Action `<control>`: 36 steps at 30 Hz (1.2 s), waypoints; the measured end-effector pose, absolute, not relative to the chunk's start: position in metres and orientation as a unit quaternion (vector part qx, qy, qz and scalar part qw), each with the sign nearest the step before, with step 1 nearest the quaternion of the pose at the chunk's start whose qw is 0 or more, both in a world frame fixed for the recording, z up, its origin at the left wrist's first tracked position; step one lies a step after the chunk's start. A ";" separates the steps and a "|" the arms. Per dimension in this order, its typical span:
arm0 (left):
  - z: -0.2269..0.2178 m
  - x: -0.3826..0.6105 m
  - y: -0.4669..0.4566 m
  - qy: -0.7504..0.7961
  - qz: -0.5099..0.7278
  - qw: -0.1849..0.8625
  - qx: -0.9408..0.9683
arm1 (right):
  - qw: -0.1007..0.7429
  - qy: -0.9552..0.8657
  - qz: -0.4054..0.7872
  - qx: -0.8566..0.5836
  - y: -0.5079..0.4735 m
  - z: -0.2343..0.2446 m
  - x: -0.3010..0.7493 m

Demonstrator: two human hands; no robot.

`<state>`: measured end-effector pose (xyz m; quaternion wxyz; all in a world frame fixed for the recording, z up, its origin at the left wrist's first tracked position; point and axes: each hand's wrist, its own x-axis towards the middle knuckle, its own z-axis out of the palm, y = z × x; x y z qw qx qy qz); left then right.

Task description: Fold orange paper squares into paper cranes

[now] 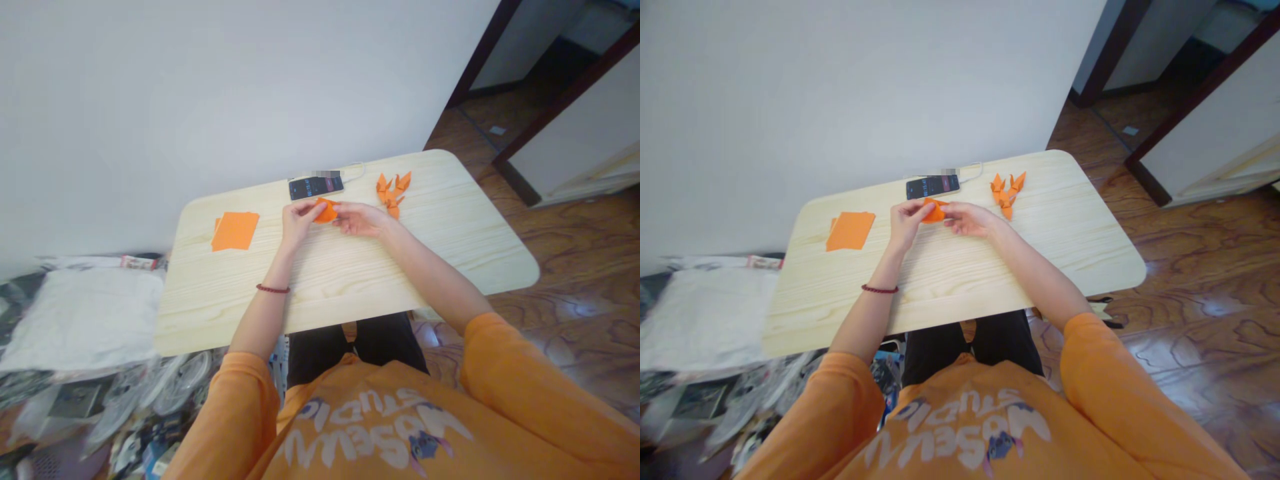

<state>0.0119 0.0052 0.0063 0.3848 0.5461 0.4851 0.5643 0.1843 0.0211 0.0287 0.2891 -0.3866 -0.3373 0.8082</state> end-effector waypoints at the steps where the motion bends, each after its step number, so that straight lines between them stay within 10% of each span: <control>1: 0.006 0.012 0.005 0.485 0.566 0.383 0.545 | 0.289 -0.348 0.803 -0.389 0.021 0.028 0.184; 36: 0.007 0.009 0.003 0.518 0.555 0.354 0.546 | 0.388 -0.466 0.629 -0.486 0.019 0.029 0.180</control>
